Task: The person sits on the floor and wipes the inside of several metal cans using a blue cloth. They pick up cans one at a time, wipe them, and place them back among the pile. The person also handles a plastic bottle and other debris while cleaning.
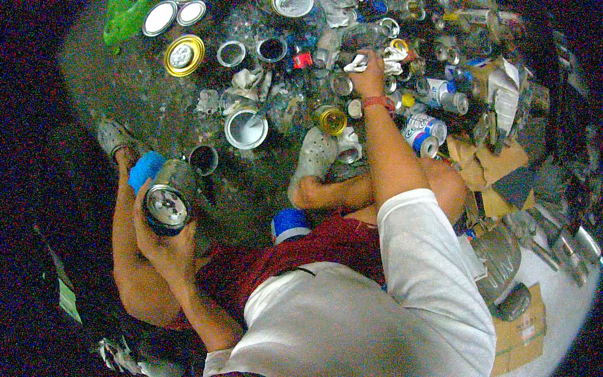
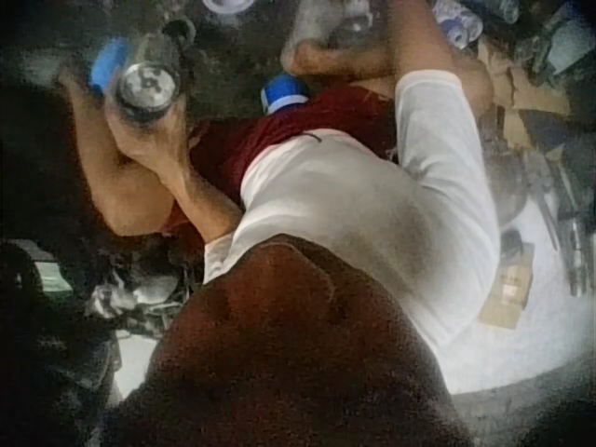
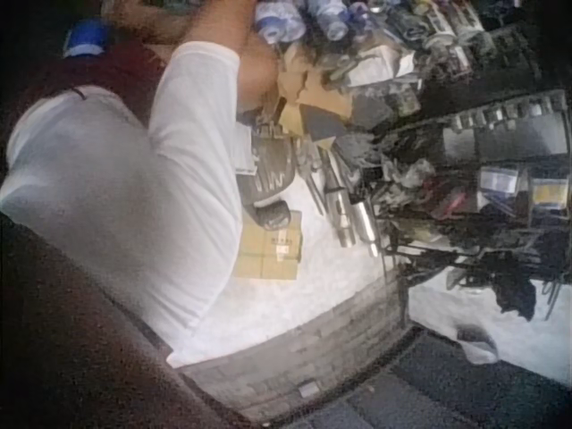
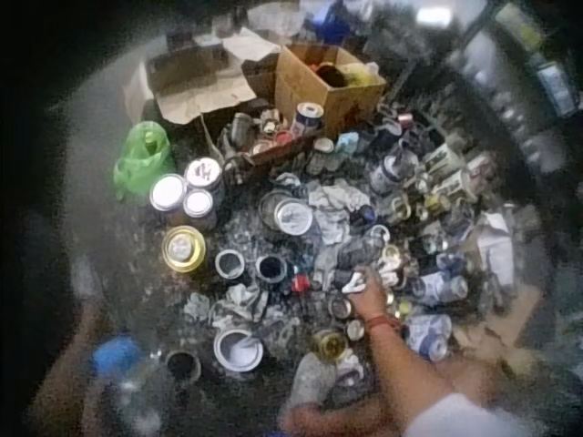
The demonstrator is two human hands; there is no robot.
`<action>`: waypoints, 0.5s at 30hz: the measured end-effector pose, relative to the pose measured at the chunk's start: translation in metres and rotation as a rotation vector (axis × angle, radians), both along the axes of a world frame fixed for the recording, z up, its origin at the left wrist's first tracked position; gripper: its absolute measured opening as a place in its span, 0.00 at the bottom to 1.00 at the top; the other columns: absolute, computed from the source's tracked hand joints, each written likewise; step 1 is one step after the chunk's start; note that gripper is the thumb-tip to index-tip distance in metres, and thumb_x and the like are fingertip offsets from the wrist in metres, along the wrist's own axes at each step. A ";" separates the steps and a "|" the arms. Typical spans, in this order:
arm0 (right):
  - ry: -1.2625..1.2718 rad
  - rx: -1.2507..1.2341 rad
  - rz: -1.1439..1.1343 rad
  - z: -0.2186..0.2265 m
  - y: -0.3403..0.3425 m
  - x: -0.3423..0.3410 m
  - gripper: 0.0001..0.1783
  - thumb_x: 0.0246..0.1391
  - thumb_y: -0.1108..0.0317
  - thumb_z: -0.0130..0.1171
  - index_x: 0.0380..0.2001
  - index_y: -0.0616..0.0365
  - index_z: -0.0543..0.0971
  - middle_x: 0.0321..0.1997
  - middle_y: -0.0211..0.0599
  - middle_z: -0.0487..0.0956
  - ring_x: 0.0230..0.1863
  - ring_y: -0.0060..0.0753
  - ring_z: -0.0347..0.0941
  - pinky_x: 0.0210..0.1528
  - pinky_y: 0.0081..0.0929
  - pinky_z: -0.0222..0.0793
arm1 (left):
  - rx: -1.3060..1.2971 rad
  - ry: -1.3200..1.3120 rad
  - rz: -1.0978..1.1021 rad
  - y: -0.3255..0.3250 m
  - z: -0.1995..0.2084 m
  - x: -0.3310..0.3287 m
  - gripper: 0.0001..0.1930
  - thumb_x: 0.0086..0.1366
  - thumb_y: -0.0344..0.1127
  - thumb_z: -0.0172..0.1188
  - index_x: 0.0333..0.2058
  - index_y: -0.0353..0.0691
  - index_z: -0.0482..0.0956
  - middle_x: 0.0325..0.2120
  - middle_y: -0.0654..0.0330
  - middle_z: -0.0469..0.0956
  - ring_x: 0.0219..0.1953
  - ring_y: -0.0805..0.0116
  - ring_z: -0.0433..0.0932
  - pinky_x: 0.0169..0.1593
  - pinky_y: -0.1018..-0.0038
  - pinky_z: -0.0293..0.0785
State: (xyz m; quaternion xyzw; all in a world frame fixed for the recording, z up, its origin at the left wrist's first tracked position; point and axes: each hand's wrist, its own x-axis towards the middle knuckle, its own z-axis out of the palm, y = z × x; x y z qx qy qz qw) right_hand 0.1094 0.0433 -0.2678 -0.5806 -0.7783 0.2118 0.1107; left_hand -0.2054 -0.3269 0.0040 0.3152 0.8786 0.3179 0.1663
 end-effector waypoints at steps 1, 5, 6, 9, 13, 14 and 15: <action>-0.003 0.004 -0.011 -0.002 -0.001 0.000 0.37 0.37 0.73 0.80 0.55 0.46 0.79 0.56 0.43 0.78 0.61 0.54 0.74 0.65 0.45 0.73 | 0.007 -0.009 -0.003 0.001 0.001 0.000 0.39 0.47 0.28 0.80 0.61 0.34 0.77 0.58 0.51 0.80 0.60 0.54 0.79 0.66 0.63 0.73; 0.020 0.003 -0.031 -0.009 -0.003 0.001 0.33 0.42 0.69 0.78 0.55 0.46 0.81 0.55 0.44 0.81 0.60 0.51 0.77 0.63 0.43 0.74 | -0.035 0.004 -0.001 0.005 0.004 0.002 0.39 0.47 0.28 0.80 0.61 0.34 0.77 0.58 0.51 0.80 0.60 0.53 0.79 0.66 0.63 0.73; 0.021 0.007 -0.020 -0.010 -0.004 0.001 0.32 0.43 0.69 0.78 0.56 0.46 0.81 0.54 0.44 0.82 0.59 0.50 0.78 0.63 0.43 0.74 | -0.037 0.005 -0.001 0.006 0.003 0.002 0.39 0.47 0.27 0.80 0.61 0.34 0.77 0.58 0.51 0.80 0.60 0.53 0.79 0.66 0.63 0.73; 0.104 -0.053 -0.092 -0.012 -0.006 0.002 0.29 0.47 0.67 0.76 0.55 0.48 0.82 0.54 0.44 0.84 0.57 0.48 0.81 0.61 0.41 0.76 | -0.059 0.018 -0.013 0.008 0.004 0.001 0.39 0.47 0.28 0.79 0.61 0.34 0.77 0.58 0.50 0.80 0.60 0.53 0.79 0.66 0.62 0.73; 0.149 -0.131 -0.179 -0.012 -0.008 0.008 0.25 0.51 0.66 0.75 0.53 0.54 0.84 0.51 0.46 0.87 0.54 0.43 0.84 0.58 0.37 0.77 | -0.058 0.025 -0.060 0.004 0.005 0.000 0.39 0.47 0.29 0.78 0.61 0.33 0.77 0.58 0.50 0.80 0.61 0.52 0.79 0.67 0.61 0.72; 0.202 -0.115 -0.131 -0.012 -0.005 0.009 0.26 0.51 0.64 0.76 0.53 0.59 0.84 0.49 0.47 0.88 0.51 0.42 0.85 0.57 0.35 0.78 | -0.056 0.015 -0.055 0.004 0.004 0.000 0.39 0.46 0.29 0.78 0.61 0.33 0.77 0.58 0.50 0.80 0.61 0.52 0.79 0.67 0.61 0.72; 0.135 -0.121 -0.141 -0.011 -0.003 0.010 0.26 0.50 0.63 0.76 0.52 0.60 0.84 0.49 0.47 0.88 0.50 0.42 0.86 0.56 0.35 0.79 | -0.044 0.003 -0.047 0.003 0.003 0.001 0.39 0.46 0.29 0.77 0.61 0.33 0.77 0.58 0.50 0.80 0.61 0.52 0.79 0.67 0.60 0.72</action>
